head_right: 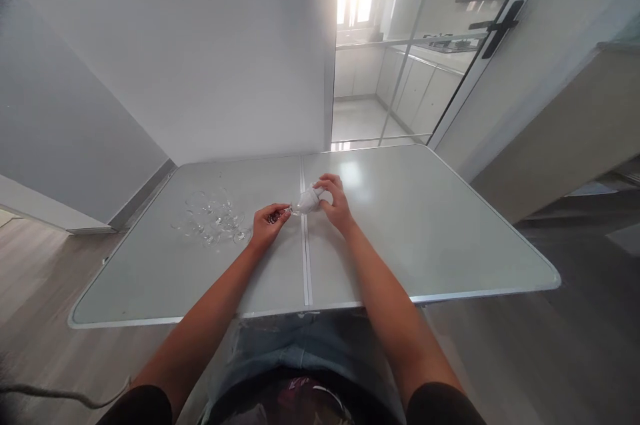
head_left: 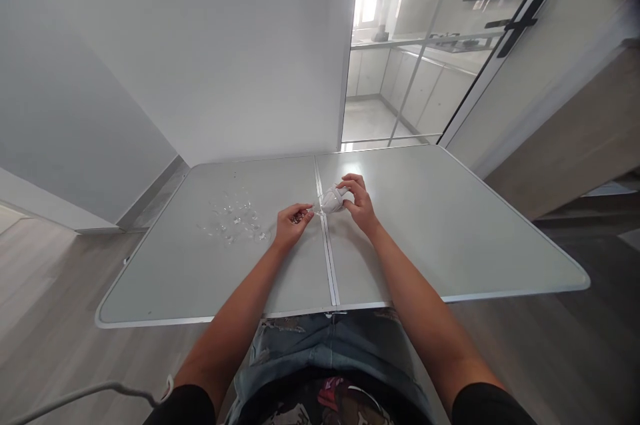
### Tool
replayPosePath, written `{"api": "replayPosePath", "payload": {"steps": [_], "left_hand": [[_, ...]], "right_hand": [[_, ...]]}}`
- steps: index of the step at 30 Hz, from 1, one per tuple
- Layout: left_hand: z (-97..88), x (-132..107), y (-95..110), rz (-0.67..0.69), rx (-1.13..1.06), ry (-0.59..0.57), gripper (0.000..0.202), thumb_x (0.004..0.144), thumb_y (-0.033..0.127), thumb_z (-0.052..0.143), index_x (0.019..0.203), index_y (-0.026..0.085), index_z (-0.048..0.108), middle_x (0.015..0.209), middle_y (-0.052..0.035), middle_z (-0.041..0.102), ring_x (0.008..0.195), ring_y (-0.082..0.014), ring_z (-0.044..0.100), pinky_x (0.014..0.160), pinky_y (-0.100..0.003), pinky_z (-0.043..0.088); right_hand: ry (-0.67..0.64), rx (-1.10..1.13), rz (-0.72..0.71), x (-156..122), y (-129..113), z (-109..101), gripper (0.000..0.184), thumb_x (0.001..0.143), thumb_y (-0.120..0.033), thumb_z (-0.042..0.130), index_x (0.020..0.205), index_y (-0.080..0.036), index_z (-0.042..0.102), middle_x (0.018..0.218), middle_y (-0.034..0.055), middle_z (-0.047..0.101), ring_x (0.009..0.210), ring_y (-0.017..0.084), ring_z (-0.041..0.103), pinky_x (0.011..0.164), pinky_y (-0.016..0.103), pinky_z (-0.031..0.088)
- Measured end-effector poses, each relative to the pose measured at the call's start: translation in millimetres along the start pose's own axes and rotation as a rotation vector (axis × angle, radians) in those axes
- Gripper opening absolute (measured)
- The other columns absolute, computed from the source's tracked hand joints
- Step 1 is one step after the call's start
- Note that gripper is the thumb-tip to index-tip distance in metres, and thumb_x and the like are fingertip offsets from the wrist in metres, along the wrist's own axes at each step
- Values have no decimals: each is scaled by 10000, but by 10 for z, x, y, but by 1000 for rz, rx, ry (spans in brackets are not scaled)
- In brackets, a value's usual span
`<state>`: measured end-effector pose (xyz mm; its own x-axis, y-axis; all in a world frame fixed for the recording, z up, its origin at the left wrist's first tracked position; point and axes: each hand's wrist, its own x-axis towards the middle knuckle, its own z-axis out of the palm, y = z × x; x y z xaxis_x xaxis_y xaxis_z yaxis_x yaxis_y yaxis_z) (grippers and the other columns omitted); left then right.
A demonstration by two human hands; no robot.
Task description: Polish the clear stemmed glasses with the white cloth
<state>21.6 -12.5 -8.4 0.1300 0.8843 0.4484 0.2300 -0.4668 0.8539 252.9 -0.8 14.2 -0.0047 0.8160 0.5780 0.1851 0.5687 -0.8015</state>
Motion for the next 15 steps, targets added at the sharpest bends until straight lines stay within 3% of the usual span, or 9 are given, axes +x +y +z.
{"api": "replayPosePath", "payload": {"steps": [3,6,9,15], "left_hand": [[-17,-2,-22,-9,-13,4,301,845,433,744,1003,181,792,746,-28,654,613,-107,495,593,-255,399],[-26,8,-52,-46,-46,72,312,830,443,759,990,177,792,724,-26,649,615,-115,506,592,-258,399],[-28,19,-75,-65,-61,72,318,822,448,766,983,174,793,721,-28,650,620,-118,516,599,-260,407],[-40,20,-83,-31,-62,75,321,830,460,757,981,178,790,730,-35,662,635,-128,538,607,-267,428]], "right_hand": [[-228,102,16,18,7,-76,329,774,-204,587,1099,-255,577,1393,93,500,1250,275,507,996,430,482],[-369,134,52,7,23,-100,480,800,-225,604,1264,-267,491,1275,91,565,1091,234,574,916,389,517],[-338,-9,-1,1,41,-90,515,834,-259,653,1324,-271,494,1212,85,578,996,209,581,872,364,519],[-334,-23,-35,30,59,-164,242,923,-319,610,1151,-245,642,1106,75,637,945,212,599,811,359,514]]}}
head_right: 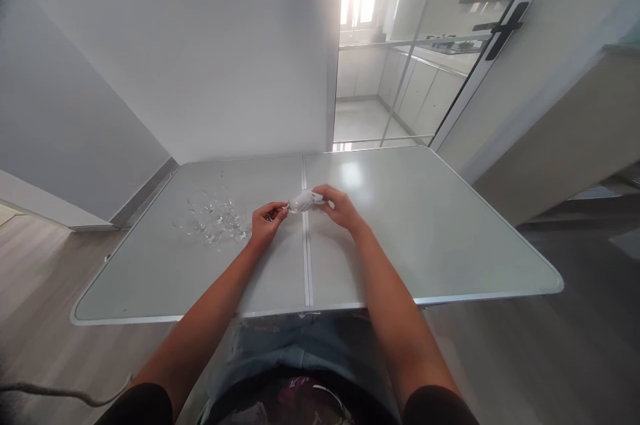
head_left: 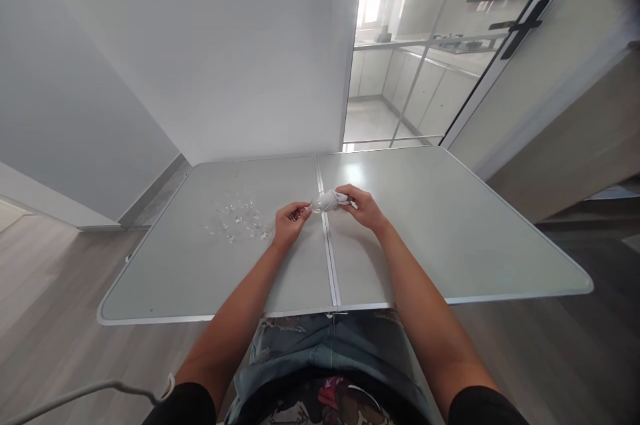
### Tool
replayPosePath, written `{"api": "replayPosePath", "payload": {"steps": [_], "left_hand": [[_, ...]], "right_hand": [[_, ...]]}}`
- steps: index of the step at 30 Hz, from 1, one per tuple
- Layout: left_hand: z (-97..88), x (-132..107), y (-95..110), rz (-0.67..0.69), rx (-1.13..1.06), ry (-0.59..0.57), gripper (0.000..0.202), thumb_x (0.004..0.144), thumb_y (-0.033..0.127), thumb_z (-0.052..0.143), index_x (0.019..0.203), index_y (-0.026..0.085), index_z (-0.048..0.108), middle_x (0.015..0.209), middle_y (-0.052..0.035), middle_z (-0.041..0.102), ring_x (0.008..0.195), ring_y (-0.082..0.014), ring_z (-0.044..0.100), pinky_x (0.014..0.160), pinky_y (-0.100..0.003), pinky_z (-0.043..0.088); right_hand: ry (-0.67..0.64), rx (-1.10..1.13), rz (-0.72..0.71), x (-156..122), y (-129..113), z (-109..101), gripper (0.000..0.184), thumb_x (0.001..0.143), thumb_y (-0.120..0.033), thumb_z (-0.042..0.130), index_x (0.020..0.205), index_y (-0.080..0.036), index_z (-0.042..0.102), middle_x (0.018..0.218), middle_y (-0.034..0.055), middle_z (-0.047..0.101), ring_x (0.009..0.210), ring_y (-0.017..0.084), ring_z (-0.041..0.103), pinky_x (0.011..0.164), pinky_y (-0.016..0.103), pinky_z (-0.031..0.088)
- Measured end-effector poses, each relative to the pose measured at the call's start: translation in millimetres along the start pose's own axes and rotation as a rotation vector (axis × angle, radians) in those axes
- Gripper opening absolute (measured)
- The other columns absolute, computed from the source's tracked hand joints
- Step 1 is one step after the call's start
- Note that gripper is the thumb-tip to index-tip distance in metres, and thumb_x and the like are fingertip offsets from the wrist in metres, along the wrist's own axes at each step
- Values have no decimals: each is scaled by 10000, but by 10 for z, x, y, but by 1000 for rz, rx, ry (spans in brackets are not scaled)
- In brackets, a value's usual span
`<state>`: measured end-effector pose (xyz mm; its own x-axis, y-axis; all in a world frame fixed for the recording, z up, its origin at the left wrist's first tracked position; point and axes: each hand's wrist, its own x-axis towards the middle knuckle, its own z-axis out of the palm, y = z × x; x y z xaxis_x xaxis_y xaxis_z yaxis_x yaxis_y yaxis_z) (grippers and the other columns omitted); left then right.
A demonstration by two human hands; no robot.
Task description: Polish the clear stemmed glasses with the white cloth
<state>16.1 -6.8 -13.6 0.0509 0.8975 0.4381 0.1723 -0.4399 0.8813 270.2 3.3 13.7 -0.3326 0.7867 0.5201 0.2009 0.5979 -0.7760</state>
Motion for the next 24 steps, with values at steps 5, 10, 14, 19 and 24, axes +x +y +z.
{"api": "replayPosePath", "payload": {"steps": [5,10,14,19,24], "left_hand": [[3,-24,59,129,125,-63,291,881,450,706,1010,199,780,733,-29,657,592,-112,496,570,-262,410],[14,-40,72,255,216,-83,253,917,409,670,1038,205,756,717,-18,626,568,-106,475,555,-260,413],[19,-57,74,270,216,-116,240,911,389,678,1045,206,755,732,-23,637,581,-108,493,567,-261,424],[10,-55,85,87,62,-125,251,883,422,701,933,190,782,680,-26,639,583,-113,507,555,-261,394],[2,12,-22,-189,-174,-88,327,836,484,724,848,160,770,581,-12,601,458,-81,405,456,-247,272]], "right_hand": [[-40,117,117,-21,54,-11,217,940,-375,593,1079,-232,676,974,52,618,825,187,582,753,348,486],[-41,268,214,0,-35,29,172,907,-386,620,967,-227,595,888,20,563,830,177,535,766,325,443],[-77,393,301,0,-155,-14,187,861,-308,632,942,-244,477,752,-34,480,704,147,439,676,285,364],[-200,324,273,-24,-106,-27,180,831,-235,592,909,-244,430,744,-36,449,671,143,410,633,277,341],[-50,-66,62,-28,-17,90,139,770,-127,511,754,-229,418,850,15,465,724,156,456,709,317,410]]}}
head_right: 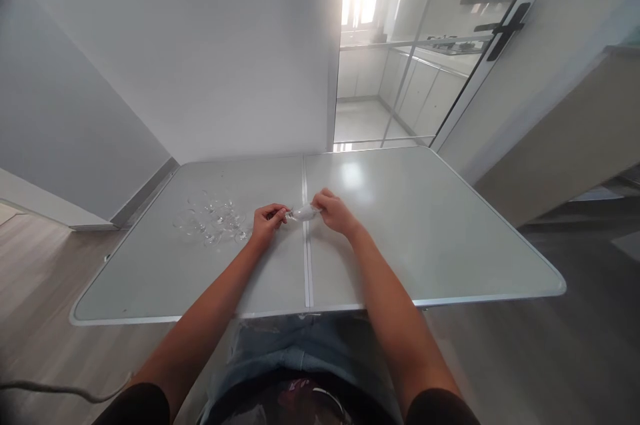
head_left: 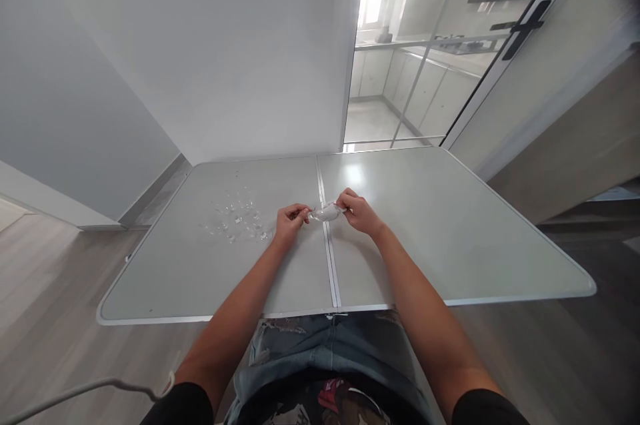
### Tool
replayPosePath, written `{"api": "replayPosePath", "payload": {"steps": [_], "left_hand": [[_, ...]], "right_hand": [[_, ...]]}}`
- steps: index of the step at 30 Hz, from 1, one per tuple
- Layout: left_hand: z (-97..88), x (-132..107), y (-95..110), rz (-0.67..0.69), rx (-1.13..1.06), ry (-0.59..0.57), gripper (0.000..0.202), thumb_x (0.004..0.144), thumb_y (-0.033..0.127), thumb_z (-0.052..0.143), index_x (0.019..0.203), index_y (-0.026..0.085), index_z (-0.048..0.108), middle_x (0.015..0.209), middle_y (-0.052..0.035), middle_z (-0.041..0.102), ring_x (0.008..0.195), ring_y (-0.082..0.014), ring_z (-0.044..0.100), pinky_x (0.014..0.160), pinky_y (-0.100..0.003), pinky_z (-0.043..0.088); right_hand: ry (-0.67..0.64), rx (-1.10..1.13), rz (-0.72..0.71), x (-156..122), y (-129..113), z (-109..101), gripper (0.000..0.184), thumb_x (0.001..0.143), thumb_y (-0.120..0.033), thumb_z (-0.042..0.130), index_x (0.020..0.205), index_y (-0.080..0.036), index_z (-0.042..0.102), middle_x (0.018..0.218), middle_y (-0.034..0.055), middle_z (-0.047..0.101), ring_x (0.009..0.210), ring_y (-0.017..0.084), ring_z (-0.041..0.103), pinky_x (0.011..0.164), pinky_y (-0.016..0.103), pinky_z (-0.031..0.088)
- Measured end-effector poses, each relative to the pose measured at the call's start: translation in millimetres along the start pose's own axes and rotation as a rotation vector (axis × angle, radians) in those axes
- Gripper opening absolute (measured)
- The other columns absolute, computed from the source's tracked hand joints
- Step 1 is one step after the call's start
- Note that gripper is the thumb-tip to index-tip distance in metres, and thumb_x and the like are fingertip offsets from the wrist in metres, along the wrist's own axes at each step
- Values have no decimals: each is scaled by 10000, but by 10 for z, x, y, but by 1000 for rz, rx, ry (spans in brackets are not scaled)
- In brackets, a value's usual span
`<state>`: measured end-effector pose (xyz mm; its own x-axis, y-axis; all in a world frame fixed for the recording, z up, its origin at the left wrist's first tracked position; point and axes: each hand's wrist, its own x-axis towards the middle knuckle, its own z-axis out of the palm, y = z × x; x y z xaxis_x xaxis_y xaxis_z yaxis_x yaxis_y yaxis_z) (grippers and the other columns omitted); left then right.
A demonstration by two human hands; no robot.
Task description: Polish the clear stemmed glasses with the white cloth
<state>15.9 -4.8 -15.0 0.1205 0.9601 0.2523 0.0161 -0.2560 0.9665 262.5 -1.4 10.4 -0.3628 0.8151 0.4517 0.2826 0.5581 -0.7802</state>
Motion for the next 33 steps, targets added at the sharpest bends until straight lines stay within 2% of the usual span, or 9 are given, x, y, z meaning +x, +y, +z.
{"api": "replayPosePath", "payload": {"steps": [3,6,10,15,18,22,28,31,33], "left_hand": [[-1,43,-70,-61,-103,52,352,813,503,734,862,155,757,572,-1,593,420,-59,335,433,-236,212],[7,56,-110,-46,-123,121,345,818,496,728,871,155,746,568,5,586,432,-64,373,436,-228,217],[9,31,-95,20,-11,125,296,838,450,717,846,156,749,589,-2,602,497,-94,493,482,-232,326],[21,-34,30,139,141,156,273,872,434,683,854,169,747,650,-11,633,585,-129,587,586,-261,432],[33,-49,78,190,202,163,270,884,431,666,852,174,743,667,-18,641,593,-128,571,581,-262,424],[20,-8,15,138,144,181,290,867,453,682,847,170,742,670,-23,640,587,-126,569,574,-258,433],[-12,50,-42,-148,-132,41,384,796,527,741,861,149,737,570,9,554,411,-55,348,397,-215,208],[-19,38,22,-209,-97,-111,453,798,556,737,976,140,764,654,-14,615,407,-35,302,390,-216,193],[-17,22,50,-191,8,-194,461,783,557,754,976,139,782,669,-24,639,436,-50,355,414,-218,240]], "right_hand": [[35,22,-58,-1,-51,10,155,764,-132,527,789,-237,416,959,48,542,832,186,538,793,353,452],[-65,150,-36,-11,-137,-37,204,811,-200,588,880,-247,402,1047,65,621,1002,226,589,894,388,457],[-223,203,102,-17,-211,-58,324,880,-380,658,944,-255,366,1054,56,680,946,204,588,862,356,461],[-285,413,200,-5,-270,-64,398,907,-503,646,949,-259,335,1103,93,721,978,215,596,858,361,457],[-349,478,192,-6,-302,-89,370,919,-476,633,980,-264,336,1142,101,714,1022,226,599,863,366,454],[-338,221,66,-18,-231,-30,333,861,-338,674,993,-264,378,1177,67,668,1020,213,569,873,348,439],[-223,-69,32,-38,-25,30,243,870,-311,627,1050,-267,470,876,-15,584,705,153,482,667,284,385],[-157,-57,36,-29,-11,-18,223,889,-330,625,1043,-264,478,833,-25,567,696,146,479,670,283,385],[-148,-6,88,-17,-22,-56,256,876,-371,658,1015,-258,475,766,-40,545,667,141,469,649,277,385]]}}
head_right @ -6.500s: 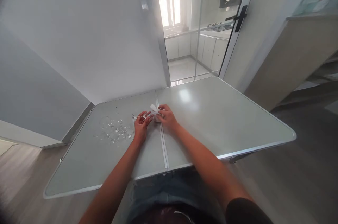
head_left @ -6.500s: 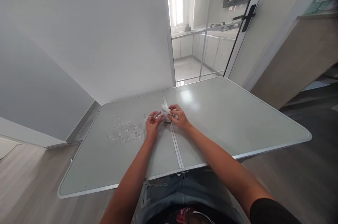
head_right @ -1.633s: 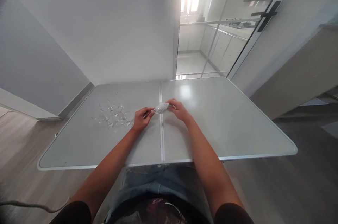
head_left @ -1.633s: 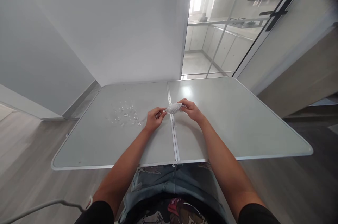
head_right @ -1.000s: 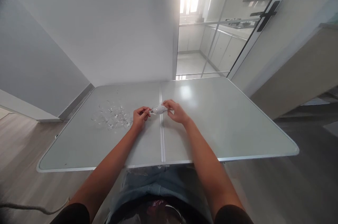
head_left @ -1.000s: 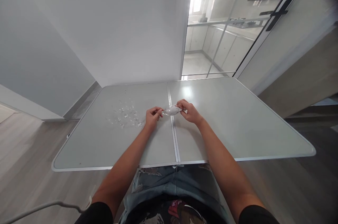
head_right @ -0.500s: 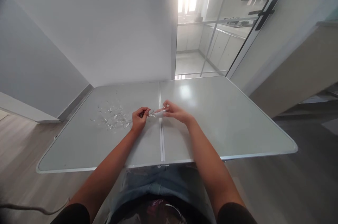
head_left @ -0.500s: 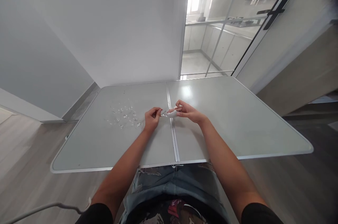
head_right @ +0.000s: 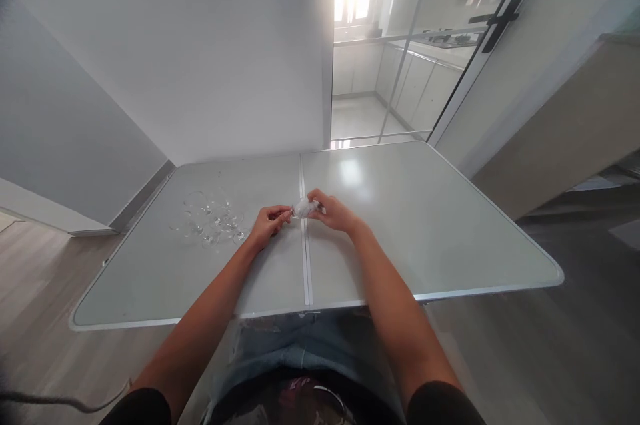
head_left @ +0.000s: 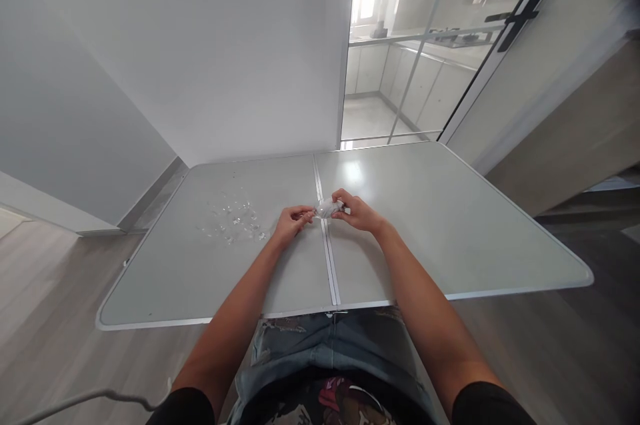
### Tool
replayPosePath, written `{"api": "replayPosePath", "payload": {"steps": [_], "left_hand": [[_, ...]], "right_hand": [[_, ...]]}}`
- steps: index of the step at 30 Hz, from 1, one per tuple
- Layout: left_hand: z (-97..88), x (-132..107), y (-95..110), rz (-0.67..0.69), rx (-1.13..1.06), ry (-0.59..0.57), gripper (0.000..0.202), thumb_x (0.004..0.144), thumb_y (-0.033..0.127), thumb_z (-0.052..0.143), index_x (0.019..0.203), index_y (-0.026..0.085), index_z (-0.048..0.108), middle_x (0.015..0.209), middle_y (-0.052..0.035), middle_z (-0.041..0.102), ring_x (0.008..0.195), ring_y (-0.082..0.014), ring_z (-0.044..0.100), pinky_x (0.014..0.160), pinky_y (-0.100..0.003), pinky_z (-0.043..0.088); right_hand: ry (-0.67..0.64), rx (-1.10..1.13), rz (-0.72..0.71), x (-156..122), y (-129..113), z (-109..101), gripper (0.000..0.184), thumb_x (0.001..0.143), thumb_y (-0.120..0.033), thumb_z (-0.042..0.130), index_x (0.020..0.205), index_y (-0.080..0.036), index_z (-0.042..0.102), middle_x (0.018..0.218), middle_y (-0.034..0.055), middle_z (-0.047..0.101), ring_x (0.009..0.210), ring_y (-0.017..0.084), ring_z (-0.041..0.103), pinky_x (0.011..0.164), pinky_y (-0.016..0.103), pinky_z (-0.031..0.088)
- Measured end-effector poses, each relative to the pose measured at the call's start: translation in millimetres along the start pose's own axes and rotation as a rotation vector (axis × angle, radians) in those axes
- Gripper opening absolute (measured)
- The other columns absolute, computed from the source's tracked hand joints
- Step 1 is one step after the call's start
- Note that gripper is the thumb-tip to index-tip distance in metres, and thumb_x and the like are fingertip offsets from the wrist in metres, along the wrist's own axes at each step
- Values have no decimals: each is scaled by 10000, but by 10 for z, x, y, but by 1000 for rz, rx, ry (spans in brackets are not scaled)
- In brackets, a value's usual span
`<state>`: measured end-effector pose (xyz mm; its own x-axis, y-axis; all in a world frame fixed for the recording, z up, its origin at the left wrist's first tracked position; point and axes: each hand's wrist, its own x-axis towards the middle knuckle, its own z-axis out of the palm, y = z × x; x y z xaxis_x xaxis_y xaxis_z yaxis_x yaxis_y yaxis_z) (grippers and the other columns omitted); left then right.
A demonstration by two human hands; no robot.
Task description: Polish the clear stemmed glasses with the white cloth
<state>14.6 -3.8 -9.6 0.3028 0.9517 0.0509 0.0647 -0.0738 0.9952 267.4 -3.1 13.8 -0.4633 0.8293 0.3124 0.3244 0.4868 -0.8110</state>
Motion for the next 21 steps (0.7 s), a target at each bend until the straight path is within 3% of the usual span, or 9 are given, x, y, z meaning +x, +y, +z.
{"api": "replayPosePath", "payload": {"steps": [3,6,9,12,16,21], "left_hand": [[27,-21,-7,93,155,26,413,773,539,771,871,139,799,639,-36,648,526,-105,483,496,-238,352],[56,-33,-30,309,291,85,330,817,498,747,904,186,809,687,-48,673,605,-137,535,579,-267,414],[63,-41,-41,479,419,102,276,854,464,722,998,245,808,709,-47,664,624,-146,534,616,-278,427],[66,-44,-40,525,489,146,270,851,462,729,1020,266,807,711,-53,658,633,-154,540,634,-285,427],[103,-46,-16,464,449,161,302,854,489,717,991,237,810,698,-49,664,606,-143,521,614,-285,424],[73,-27,28,111,77,69,429,760,574,775,818,150,798,556,-1,541,480,-85,384,456,-244,275]], "right_hand": [[-95,193,105,-1,-29,-70,392,803,-450,752,985,-250,468,716,-50,560,618,131,480,598,265,394],[-154,408,202,-22,-60,-149,524,725,-490,828,1021,-250,467,751,-34,626,618,133,529,583,262,429],[-106,529,293,-42,-78,-193,584,680,-490,868,1055,-248,492,730,-37,629,629,140,564,593,264,455],[-26,634,382,-39,-85,-179,553,691,-506,859,1030,-240,511,711,-29,611,649,153,588,588,265,458],[27,613,363,-26,-110,-134,491,764,-551,789,1039,-249,517,752,-14,626,665,156,587,587,267,451],[-38,270,140,-53,-158,-134,526,743,-423,829,1165,-270,554,777,-31,633,680,150,566,639,273,453]]}}
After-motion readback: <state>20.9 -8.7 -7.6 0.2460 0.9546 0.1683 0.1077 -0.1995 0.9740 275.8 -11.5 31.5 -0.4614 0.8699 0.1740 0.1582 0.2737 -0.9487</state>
